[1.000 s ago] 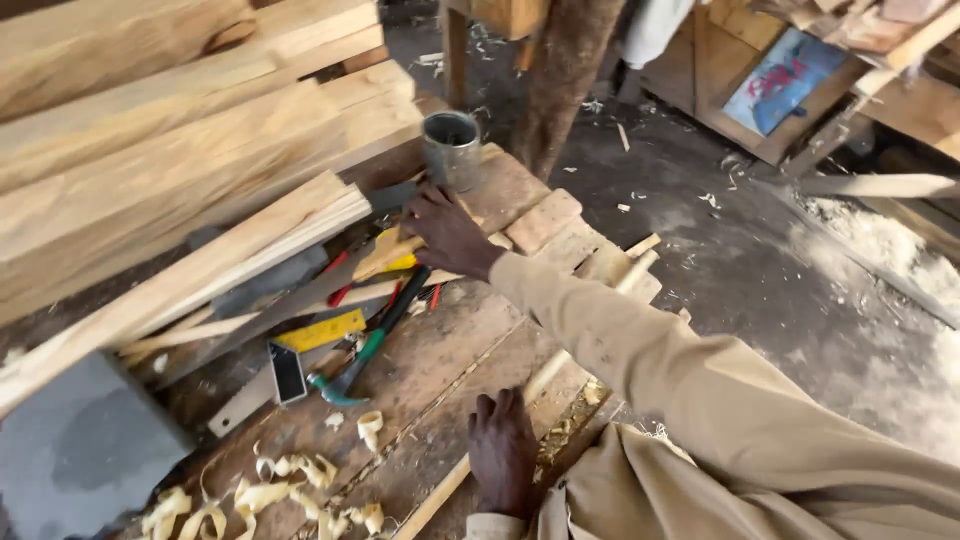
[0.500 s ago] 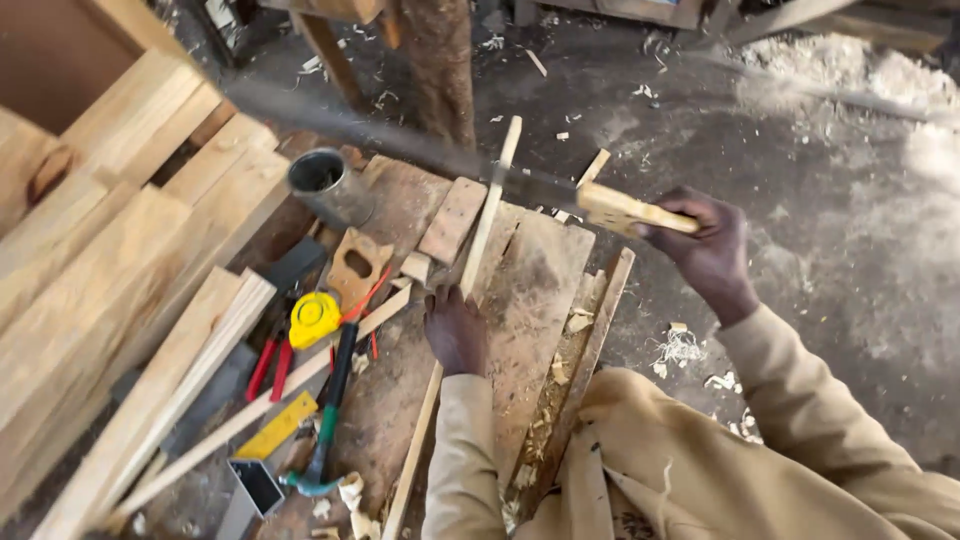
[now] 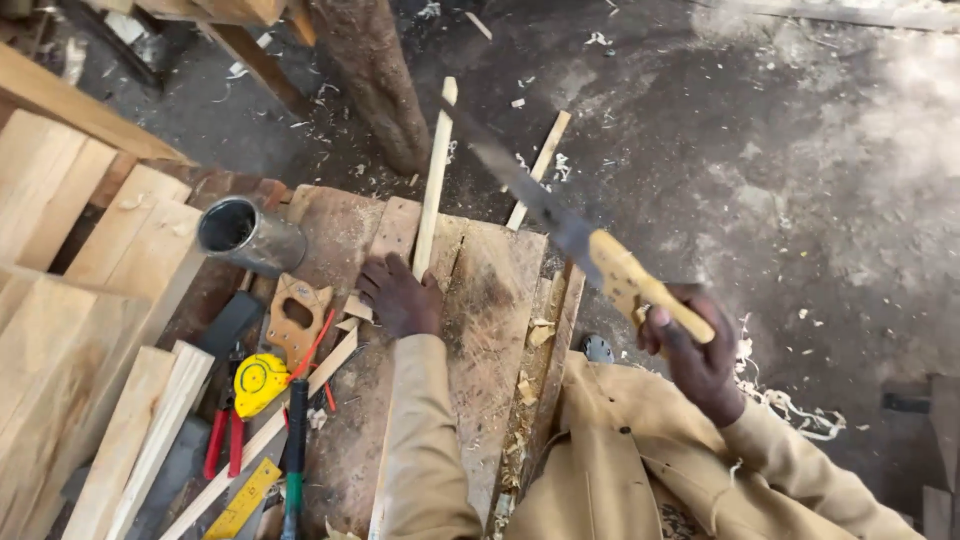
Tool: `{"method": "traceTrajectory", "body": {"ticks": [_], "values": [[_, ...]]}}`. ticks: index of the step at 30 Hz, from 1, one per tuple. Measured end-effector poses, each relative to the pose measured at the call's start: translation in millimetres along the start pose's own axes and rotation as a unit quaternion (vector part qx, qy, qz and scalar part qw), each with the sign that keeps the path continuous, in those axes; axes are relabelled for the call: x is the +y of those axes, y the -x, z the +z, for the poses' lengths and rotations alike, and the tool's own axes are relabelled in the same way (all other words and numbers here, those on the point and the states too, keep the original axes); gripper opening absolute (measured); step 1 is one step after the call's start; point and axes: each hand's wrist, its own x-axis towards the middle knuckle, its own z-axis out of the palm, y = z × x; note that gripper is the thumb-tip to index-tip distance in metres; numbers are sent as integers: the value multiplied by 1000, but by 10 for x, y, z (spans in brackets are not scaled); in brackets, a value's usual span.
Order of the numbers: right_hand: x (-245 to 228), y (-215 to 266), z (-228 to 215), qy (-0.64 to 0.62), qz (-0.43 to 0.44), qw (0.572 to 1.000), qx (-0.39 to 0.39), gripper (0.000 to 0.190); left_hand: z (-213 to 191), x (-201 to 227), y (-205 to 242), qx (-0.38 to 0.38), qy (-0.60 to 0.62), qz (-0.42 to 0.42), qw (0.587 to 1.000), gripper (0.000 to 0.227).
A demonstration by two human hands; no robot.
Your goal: The person measures and marks a wooden strip, saws it to length, hammers nails into it, and applies glue along its length. The person handles the strip, saw, hammer, nails, and glue throughout the process.
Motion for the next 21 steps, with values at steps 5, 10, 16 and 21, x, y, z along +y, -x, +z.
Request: {"method": "traceTrajectory", "body": {"ticks": [5,10,16,21], "values": [[62,200,394,-39,31,998,29,19,-270,89,-213,-75,52,69,993,79],[88,365,621,-86,46,995,-20,19,-24,-10,-248,-98,10,94,991,78],[73,420,710,-28,-12,998,-53,43,156,-66,-345,-43,30,144,988,70],[70,449,689,-66,31,996,-57,47,237,-13,-389,-70,-8,145,987,69]]}}
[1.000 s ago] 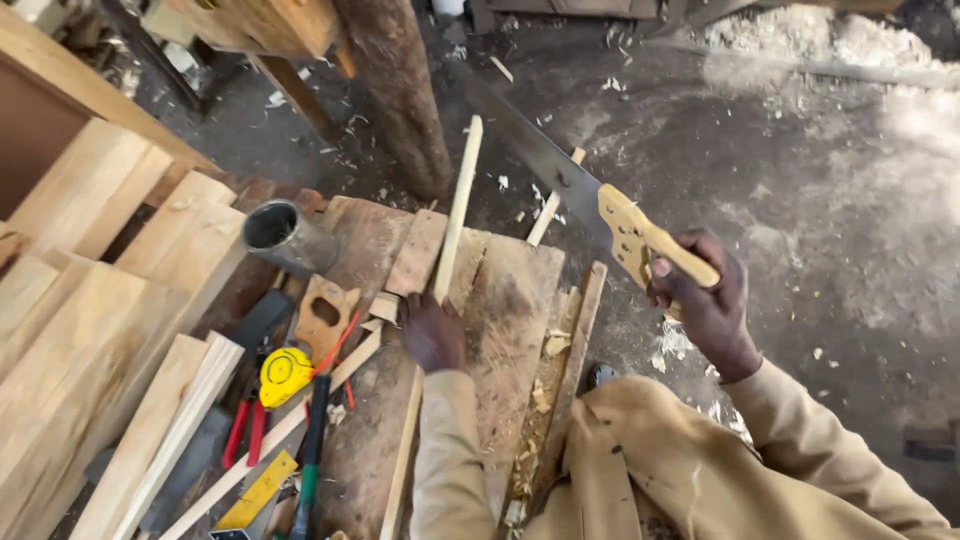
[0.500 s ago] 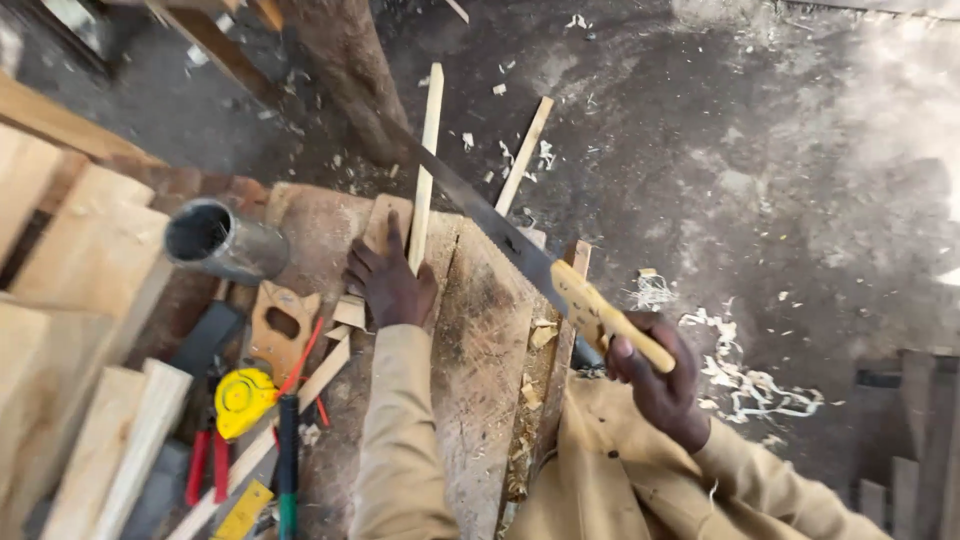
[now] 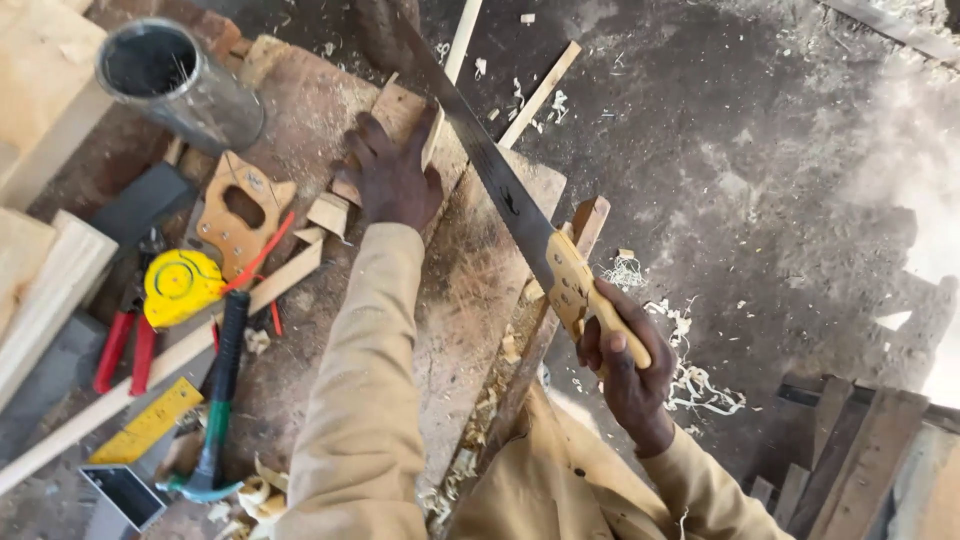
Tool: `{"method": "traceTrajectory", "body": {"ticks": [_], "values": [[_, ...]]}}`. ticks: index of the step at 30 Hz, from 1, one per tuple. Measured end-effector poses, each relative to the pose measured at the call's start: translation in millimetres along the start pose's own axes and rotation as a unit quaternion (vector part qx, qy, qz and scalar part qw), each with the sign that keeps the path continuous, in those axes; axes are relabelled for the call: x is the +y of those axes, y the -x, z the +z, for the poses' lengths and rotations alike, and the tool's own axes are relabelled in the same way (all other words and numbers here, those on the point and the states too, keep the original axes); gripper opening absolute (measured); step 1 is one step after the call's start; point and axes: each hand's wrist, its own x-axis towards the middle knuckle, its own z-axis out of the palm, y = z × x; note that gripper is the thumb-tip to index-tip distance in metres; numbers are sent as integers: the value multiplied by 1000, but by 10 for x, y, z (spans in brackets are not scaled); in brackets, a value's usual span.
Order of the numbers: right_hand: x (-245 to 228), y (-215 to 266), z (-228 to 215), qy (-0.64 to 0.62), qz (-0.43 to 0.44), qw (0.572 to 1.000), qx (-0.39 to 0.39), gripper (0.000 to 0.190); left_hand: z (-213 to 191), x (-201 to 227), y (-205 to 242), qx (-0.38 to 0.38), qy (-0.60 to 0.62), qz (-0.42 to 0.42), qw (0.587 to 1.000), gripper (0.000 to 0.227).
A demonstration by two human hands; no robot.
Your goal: The person measures and marks a wooden strip, saws it to length, hammers nails into it, and applies glue along its length. The person handles the strip, saw, hammer, nails, and glue throughout the process.
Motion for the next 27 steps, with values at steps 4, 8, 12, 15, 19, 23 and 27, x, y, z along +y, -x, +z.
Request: {"method": "traceTrajectory", "body": {"ticks": [4,8,12,15,19,23,27], "values": [[-74,59,-11,52,21,998,34,45,-231,117,-82,-80,-76,-7,994,68],[1,250,-61,73,68,994,35,44,-95,79,23,-24,-97,8,995,65],[260,126,4,39,-32,998,27,27,-91,67,6,42,-127,18,991,67],[128,-12,99,104,10,994,24,30,-131,69,-26,35,-108,22,993,66],[160,354,-89,92,12,996,17,26,-52,33,-48,-38,-97,-1,995,68],[162,503,-217,95,-16,995,15,26,4,11,-43,42,-108,23,993,64],[186,32,9,33,28,999,27,27,-121,70,-25,25,-133,19,991,59]]}}
